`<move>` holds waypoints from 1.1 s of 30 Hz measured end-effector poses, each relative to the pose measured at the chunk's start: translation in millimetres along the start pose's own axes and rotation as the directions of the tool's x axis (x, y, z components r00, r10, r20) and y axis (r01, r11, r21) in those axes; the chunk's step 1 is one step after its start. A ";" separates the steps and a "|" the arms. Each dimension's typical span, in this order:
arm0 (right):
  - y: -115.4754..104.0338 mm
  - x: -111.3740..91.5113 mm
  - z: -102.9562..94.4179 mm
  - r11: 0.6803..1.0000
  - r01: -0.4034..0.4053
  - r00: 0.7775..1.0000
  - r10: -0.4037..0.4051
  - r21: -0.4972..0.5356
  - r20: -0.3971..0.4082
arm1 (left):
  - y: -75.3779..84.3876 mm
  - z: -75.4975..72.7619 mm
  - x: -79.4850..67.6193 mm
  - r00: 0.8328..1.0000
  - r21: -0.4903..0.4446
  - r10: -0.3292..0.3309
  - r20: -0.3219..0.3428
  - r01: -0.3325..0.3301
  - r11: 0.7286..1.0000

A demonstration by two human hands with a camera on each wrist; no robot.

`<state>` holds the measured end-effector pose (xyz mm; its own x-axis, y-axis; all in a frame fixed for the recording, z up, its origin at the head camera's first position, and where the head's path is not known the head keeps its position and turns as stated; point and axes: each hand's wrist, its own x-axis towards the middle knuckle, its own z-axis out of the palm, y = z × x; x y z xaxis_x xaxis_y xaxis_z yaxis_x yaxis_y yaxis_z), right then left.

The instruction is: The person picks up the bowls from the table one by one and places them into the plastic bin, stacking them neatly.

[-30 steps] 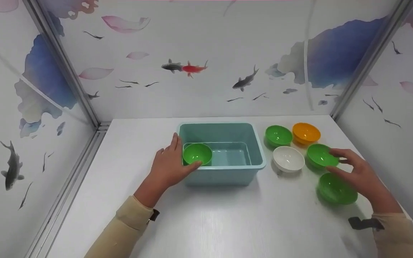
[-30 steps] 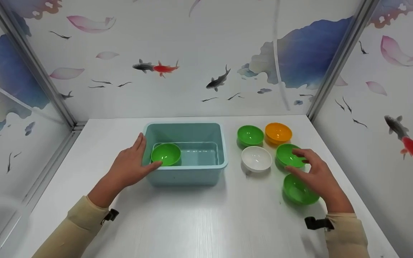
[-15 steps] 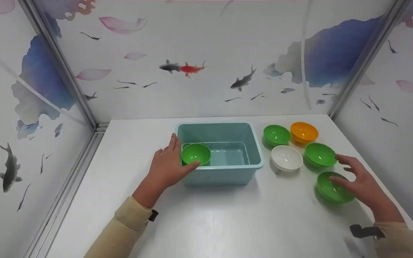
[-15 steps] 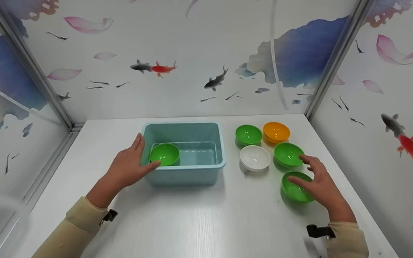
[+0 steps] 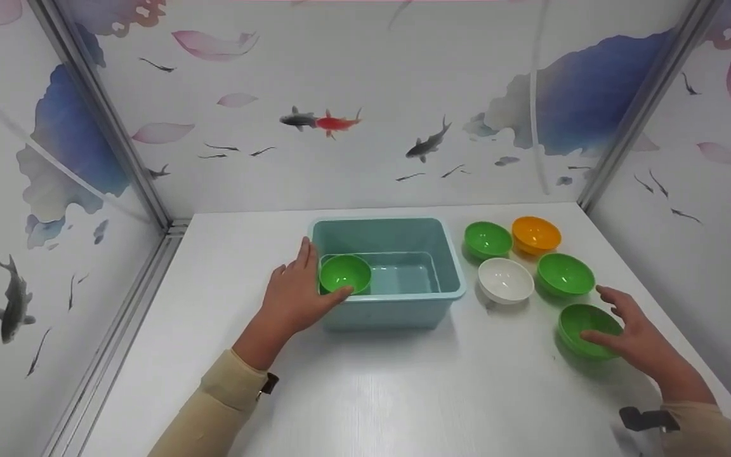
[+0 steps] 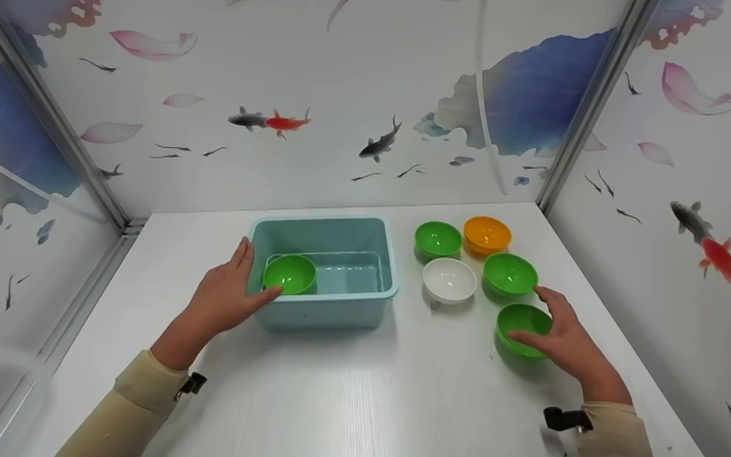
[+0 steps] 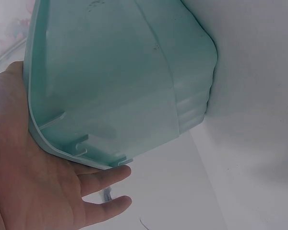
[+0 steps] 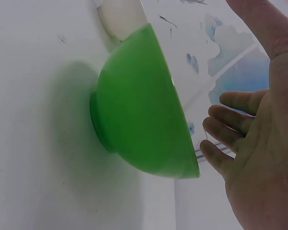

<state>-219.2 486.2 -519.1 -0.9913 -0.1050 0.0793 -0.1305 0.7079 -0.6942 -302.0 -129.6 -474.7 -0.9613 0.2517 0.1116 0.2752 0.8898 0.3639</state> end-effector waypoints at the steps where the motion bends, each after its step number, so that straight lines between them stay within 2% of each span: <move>1: 1.1 -0.8 0.4 1.000 0.000 1.000 0.000 0.007 0.001 | -0.2 0.1 -0.1 1.000 0.000 0.002 -0.004 -0.002 1.000; 9: 2.2 -2.3 3.6 0.999 -0.041 0.998 0.040 0.028 0.038 | -1.5 0.4 -0.5 1.000 -0.001 0.006 -0.018 -0.006 1.000; 22: 8.2 0.3 9.1 0.991 -0.082 0.995 0.086 -0.103 0.040 | 2.0 -1.6 -1.0 1.000 -0.014 -0.003 -0.019 0.002 1.000; 33: 17.8 -0.6 15.6 0.990 -0.072 0.996 0.077 -0.122 0.043 | -0.1 0.6 -0.9 1.000 0.009 0.003 -0.013 -0.003 1.000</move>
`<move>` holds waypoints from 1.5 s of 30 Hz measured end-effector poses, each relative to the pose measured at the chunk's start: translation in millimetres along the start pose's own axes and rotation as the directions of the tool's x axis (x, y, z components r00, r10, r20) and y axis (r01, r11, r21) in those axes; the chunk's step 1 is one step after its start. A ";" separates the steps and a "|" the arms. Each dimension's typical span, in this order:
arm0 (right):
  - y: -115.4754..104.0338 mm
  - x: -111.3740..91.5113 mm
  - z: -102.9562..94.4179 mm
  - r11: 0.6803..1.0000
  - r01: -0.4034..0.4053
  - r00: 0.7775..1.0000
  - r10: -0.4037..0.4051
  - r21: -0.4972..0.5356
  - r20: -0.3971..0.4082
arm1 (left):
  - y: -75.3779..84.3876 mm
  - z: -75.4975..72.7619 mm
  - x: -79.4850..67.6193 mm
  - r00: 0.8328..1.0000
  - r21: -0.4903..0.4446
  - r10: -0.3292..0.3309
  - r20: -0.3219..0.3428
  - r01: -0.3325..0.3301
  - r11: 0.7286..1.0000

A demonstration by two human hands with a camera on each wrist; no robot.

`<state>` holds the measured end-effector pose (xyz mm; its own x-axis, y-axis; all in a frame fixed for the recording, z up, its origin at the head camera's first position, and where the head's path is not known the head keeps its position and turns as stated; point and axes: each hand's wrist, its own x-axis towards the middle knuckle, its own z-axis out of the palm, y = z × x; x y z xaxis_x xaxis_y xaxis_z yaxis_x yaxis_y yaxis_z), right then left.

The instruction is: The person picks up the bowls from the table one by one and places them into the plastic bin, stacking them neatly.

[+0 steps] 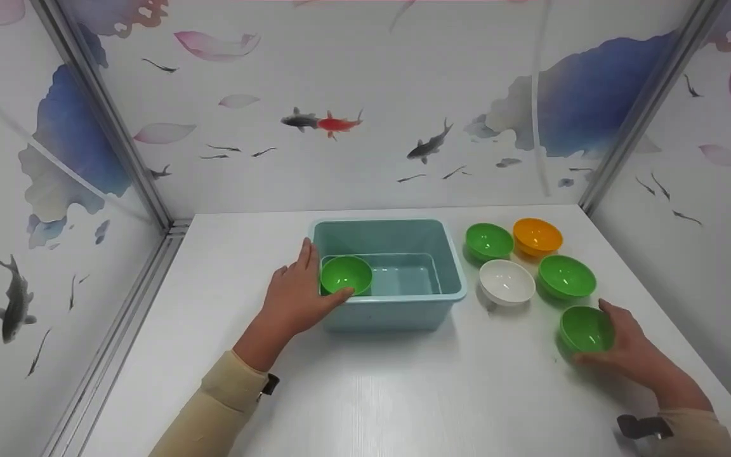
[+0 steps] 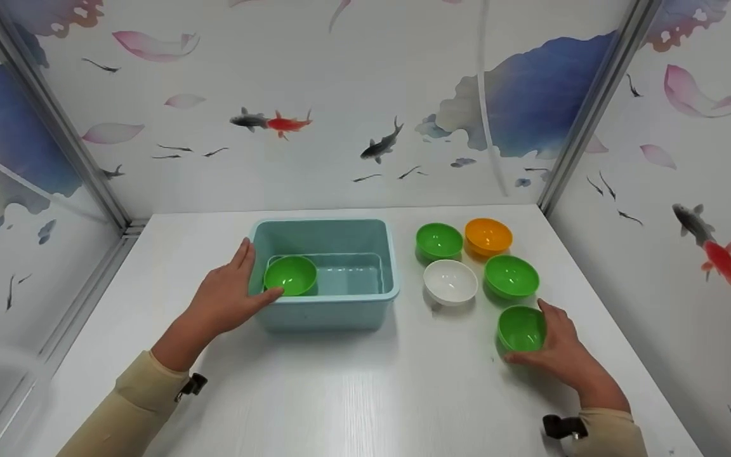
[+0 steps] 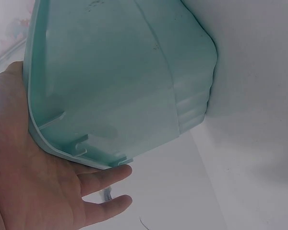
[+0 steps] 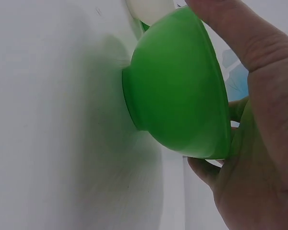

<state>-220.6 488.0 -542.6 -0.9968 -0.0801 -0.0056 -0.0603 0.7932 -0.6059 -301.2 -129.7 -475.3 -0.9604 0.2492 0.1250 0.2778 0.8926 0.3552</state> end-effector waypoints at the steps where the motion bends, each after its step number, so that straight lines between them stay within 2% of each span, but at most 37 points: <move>1: 0.9 0.0 0.5 1.000 0.005 1.000 -0.005 -0.006 -0.003 | -0.6 0.7 0.1 1.000 0.003 0.003 -0.001 -0.003 1.000; 9: 3.2 -0.2 2.8 0.999 0.008 1.000 -0.009 -0.054 -0.022 | -1.5 2.6 0.5 1.000 -0.002 0.005 -0.001 -0.005 1.000; 23: -0.2 3.1 0.9 1.000 0.007 1.000 -0.007 -0.017 -0.012 | 0.4 -0.1 -0.5 1.000 -0.012 0.001 0.002 -0.001 1.000; 29: -4.2 4.0 -2.4 0.999 0.000 1.000 0.000 -0.033 -0.014 | -0.3 0.9 0.6 1.000 -0.014 -0.006 0.007 0.006 1.000; 39: -15.0 4.3 -9.5 0.999 0.048 0.998 -0.049 -0.025 -0.046 | 0.2 0.8 0.2 1.000 -0.011 -0.006 0.005 0.006 1.000; 45: -25.5 8.3 -14.9 0.999 0.043 0.998 -0.044 -0.030 -0.038 | 0.3 0.6 0.9 1.000 -0.015 -0.006 0.001 0.006 1.000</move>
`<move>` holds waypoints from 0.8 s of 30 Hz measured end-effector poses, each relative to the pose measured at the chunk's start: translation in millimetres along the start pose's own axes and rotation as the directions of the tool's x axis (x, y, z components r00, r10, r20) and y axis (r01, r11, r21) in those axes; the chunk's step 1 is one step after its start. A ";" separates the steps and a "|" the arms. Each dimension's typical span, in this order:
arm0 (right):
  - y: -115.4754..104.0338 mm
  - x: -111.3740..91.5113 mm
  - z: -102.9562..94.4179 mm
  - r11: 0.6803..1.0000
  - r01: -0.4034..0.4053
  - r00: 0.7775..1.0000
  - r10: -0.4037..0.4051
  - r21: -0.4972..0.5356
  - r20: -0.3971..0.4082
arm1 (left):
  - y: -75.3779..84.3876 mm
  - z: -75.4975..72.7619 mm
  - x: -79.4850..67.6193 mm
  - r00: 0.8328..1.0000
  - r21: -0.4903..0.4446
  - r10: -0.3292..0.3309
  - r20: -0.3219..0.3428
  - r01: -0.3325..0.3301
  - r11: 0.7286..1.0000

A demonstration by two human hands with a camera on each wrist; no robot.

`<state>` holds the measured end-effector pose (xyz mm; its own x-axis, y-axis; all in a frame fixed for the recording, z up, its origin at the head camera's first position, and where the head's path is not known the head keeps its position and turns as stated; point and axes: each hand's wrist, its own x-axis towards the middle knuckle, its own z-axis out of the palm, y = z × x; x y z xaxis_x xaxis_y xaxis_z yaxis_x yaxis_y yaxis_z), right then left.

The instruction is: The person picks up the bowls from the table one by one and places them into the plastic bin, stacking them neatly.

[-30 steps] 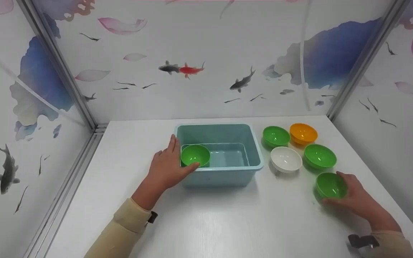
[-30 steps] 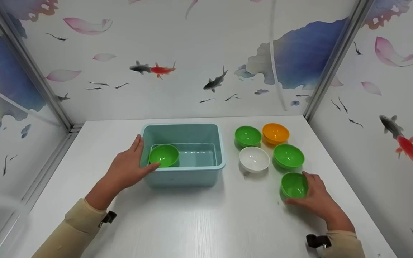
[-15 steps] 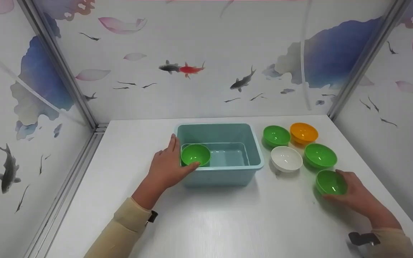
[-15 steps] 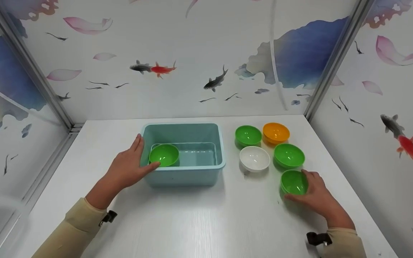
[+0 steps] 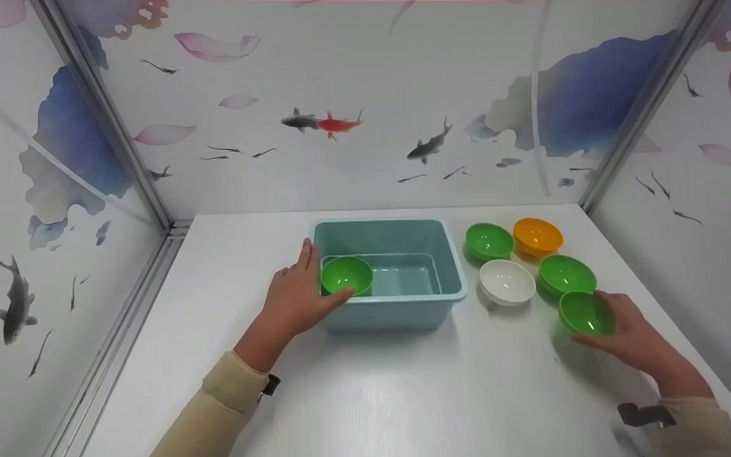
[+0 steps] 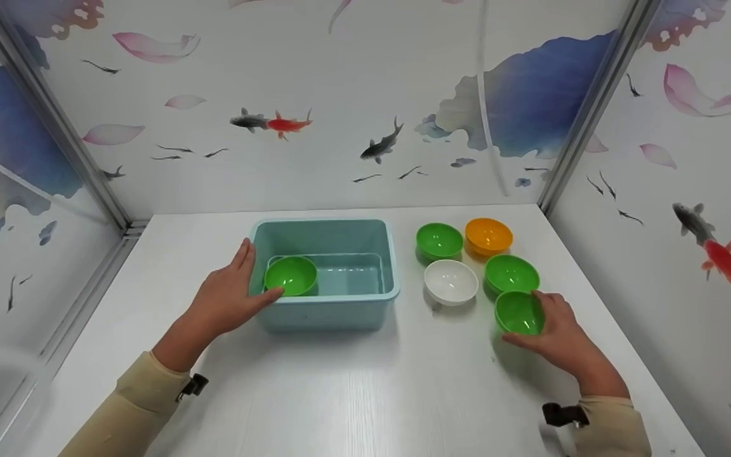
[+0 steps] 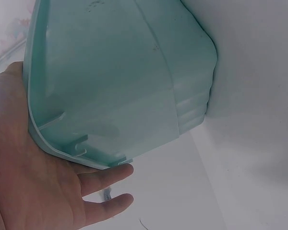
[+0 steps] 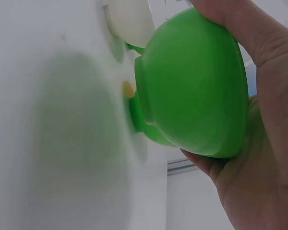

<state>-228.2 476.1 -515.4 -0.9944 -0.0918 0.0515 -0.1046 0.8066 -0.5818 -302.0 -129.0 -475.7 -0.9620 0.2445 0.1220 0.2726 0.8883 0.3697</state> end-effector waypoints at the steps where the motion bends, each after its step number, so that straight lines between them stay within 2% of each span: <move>1: -1.4 0.9 -0.6 1.000 0.000 1.000 0.000 -0.004 0.000 | 0.1 0.2 0.0 1.000 -0.001 0.001 -0.001 -0.001 1.000; 11: -17.1 16.3 -2.1 0.999 0.041 0.997 -0.044 -0.034 -0.069 | -1.4 1.2 0.7 1.000 0.004 0.004 -0.008 -0.004 1.000; 18: -27.0 23.2 -3.3 0.994 0.097 0.984 -0.102 -0.041 -0.147 | -1.1 1.7 0.2 1.000 -0.026 0.003 -0.010 -0.003 1.000; 24: -40.4 30.8 -3.3 0.993 0.117 0.981 -0.120 -0.027 -0.155 | -0.9 1.9 -0.5 1.000 -0.031 0.004 -0.020 -0.005 1.000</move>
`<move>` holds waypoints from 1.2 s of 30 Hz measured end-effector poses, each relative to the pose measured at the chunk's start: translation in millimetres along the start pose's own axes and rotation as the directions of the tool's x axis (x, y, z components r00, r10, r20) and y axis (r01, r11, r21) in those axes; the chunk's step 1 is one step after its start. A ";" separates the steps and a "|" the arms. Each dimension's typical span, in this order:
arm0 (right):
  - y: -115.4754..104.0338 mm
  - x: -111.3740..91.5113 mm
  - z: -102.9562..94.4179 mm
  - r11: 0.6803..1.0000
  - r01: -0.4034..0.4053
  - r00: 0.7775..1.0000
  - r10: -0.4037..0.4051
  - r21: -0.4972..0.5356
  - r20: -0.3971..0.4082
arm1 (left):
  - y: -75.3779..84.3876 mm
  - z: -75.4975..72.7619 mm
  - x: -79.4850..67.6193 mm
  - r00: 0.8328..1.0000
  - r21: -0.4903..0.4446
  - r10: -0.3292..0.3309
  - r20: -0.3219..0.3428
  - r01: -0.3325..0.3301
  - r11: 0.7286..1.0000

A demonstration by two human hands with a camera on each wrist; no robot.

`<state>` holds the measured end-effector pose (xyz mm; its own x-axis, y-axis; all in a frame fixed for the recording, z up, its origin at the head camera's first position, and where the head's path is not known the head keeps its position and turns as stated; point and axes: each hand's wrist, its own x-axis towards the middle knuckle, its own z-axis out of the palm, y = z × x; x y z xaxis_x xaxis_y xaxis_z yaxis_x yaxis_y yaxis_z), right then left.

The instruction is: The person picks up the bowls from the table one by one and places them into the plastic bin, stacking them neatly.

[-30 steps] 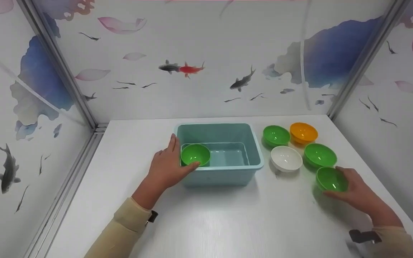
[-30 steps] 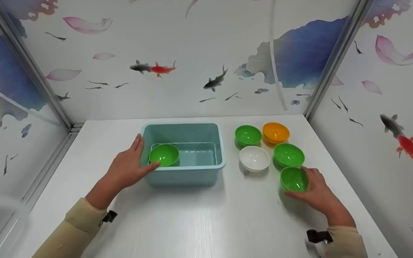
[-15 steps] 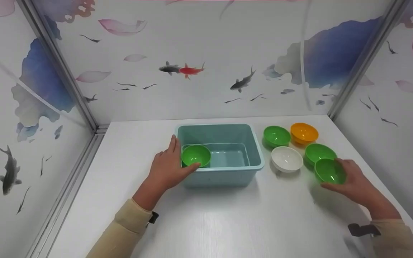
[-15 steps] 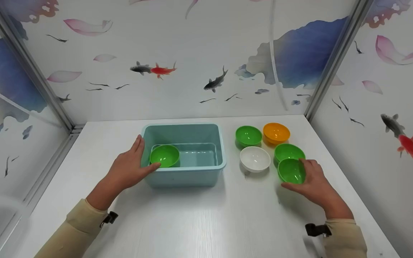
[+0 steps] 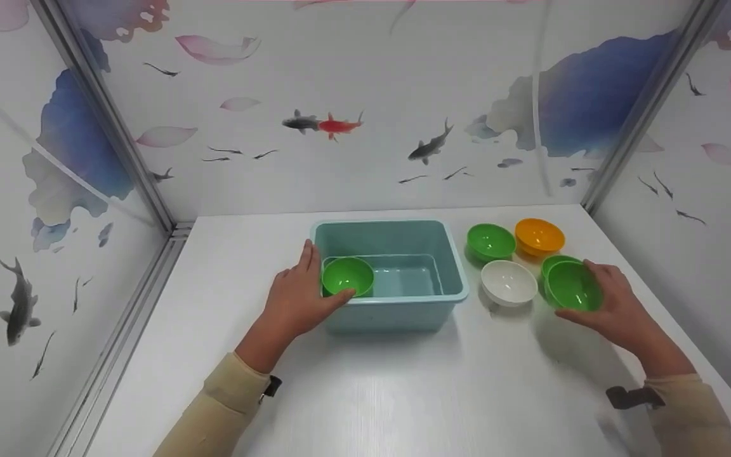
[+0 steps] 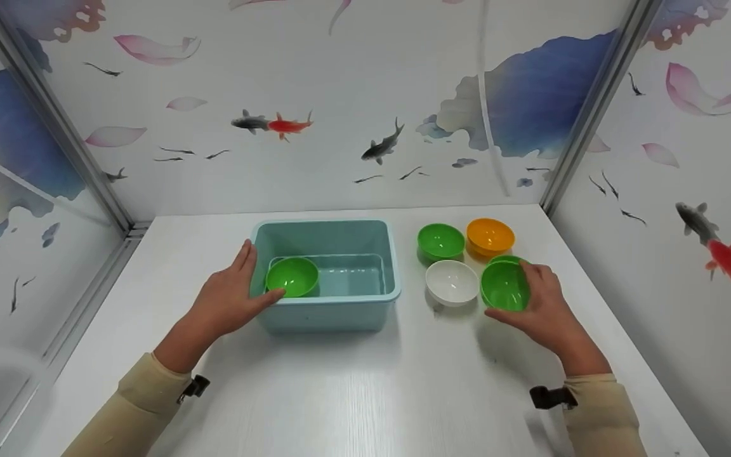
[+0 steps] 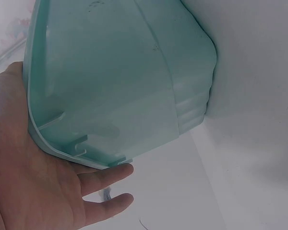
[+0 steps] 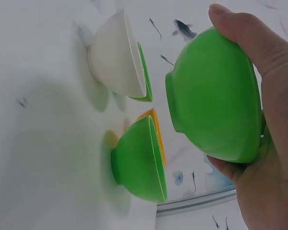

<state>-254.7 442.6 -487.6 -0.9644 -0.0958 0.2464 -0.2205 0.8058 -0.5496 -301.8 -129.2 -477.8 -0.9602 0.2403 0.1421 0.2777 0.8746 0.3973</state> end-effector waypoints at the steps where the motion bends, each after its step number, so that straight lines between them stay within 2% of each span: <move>1: -2.2 1.3 0.4 1.000 0.003 1.000 -0.003 0.002 0.001 | -0.2 0.2 0.0 1.000 0.000 0.001 0.000 -0.001 1.000; 12: -25.1 11.3 7.0 0.993 0.113 0.993 -0.113 0.017 -0.028 | -1.5 4.0 0.6 1.000 0.012 -0.001 0.004 0.001 1.000; 30: -63.6 39.6 12.0 0.975 0.215 0.976 -0.214 0.056 -0.033 | -0.3 0.0 2.0 1.000 0.034 -0.008 0.024 0.007 0.999; 36: -78.0 49.8 14.3 0.973 0.219 0.976 -0.218 0.074 -0.010 | -0.5 -0.1 0.9 1.000 0.014 -0.002 0.014 0.002 1.000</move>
<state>-287.6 366.7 -443.9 -0.8914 -0.2635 0.3687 -0.4361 0.7199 -0.5400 -302.8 -129.4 -477.8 -0.9611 0.2445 0.1286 0.2756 0.8808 0.3851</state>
